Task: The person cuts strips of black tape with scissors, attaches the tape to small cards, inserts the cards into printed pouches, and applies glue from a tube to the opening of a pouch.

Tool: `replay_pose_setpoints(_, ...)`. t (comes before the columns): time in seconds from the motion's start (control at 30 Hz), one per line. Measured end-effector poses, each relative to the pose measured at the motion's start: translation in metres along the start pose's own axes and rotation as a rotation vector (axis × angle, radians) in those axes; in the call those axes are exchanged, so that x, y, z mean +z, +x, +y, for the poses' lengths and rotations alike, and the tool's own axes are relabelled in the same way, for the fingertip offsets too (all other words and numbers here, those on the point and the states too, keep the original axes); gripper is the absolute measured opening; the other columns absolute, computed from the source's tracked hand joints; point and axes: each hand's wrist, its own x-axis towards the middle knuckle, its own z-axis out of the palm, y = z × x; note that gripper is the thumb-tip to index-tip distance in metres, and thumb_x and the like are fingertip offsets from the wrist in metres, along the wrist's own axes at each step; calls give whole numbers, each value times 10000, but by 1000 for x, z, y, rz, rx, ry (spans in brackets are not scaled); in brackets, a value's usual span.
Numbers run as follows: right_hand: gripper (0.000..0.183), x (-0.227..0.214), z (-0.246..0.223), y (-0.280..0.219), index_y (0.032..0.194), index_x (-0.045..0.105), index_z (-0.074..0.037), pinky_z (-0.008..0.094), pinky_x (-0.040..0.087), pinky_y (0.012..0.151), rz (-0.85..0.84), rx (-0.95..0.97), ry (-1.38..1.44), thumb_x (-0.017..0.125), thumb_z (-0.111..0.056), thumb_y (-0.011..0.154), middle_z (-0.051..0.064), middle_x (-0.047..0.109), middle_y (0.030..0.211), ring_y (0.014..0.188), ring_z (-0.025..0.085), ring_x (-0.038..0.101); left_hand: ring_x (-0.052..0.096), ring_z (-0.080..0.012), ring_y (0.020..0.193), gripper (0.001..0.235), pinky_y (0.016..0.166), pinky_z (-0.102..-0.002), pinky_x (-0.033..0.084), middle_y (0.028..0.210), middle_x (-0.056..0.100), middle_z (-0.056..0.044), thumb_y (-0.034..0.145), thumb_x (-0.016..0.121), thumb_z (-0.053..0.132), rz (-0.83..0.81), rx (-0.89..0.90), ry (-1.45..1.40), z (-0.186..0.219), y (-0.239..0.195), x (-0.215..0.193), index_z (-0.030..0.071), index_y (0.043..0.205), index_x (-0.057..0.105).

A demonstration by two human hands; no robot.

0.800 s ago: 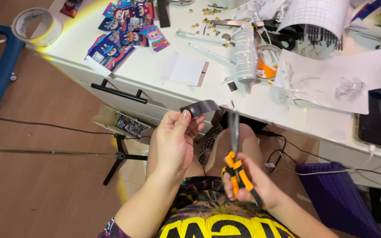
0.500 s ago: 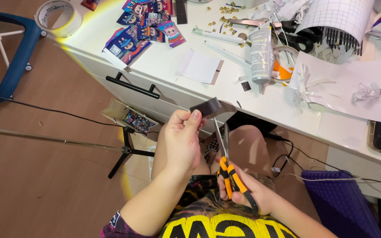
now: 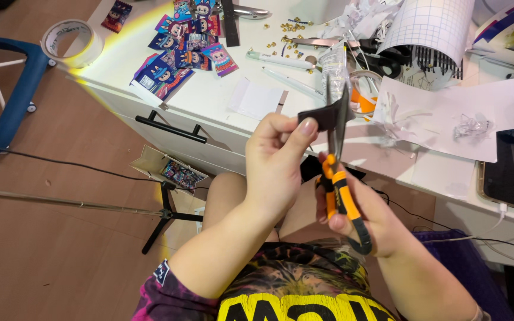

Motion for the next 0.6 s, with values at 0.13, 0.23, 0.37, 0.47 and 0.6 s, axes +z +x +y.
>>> replay_pose_setpoints(0.13, 603, -17, -13, 2, 1191, 663, 37, 363, 616, 750, 121, -2, -30, 839, -334, 750, 119, 692, 820, 748, 233, 702, 664, -15, 770, 137, 751, -247, 605, 762, 743, -45, 905, 799, 118, -60, 51, -14, -21, 23, 25, 57, 913, 676)
replay_pose_setpoints(0.23, 822, -33, -16, 8, 1427, 534, 37, 356, 603, 778, 179, -80, -55, 835, -295, 739, 112, 669, 834, 762, 216, 690, 668, -4, 788, 139, 757, -222, 603, 769, 731, -21, 910, 797, 133, -113, 107, -84, -16, 35, 52, 65, 930, 677)
replay_pose_setpoints(0.37, 801, -58, -7, 17, 1466, 465, 44, 354, 596, 791, 207, -134, -166, 799, -212, 784, 116, 663, 880, 795, 208, 699, 558, 38, 696, 178, 646, -136, 496, 663, 656, 14, 899, 797, 237, -119, 74, -10, -21, 53, 71, 111, 897, 671)
replay_pose_setpoints(0.47, 629, -73, 8, 24, 1344, 554, 62, 356, 607, 729, 265, -76, -237, 773, -206, 818, 159, 687, 851, 757, 234, 723, 553, 32, 669, 190, 628, -124, 464, 653, 660, 8, 898, 797, 247, -87, 23, 0, -41, 66, 70, 107, 882, 669)
replay_pose_setpoints(0.6, 511, -80, 34, 28, 1257, 579, 108, 404, 631, 679, 298, -23, -217, 747, -163, 858, 233, 708, 801, 695, 289, 757, 572, 18, 667, 202, 651, -130, 472, 719, 720, -38, 912, 794, 234, -7, -91, 18, -77, 75, 53, 90, 892, 653)
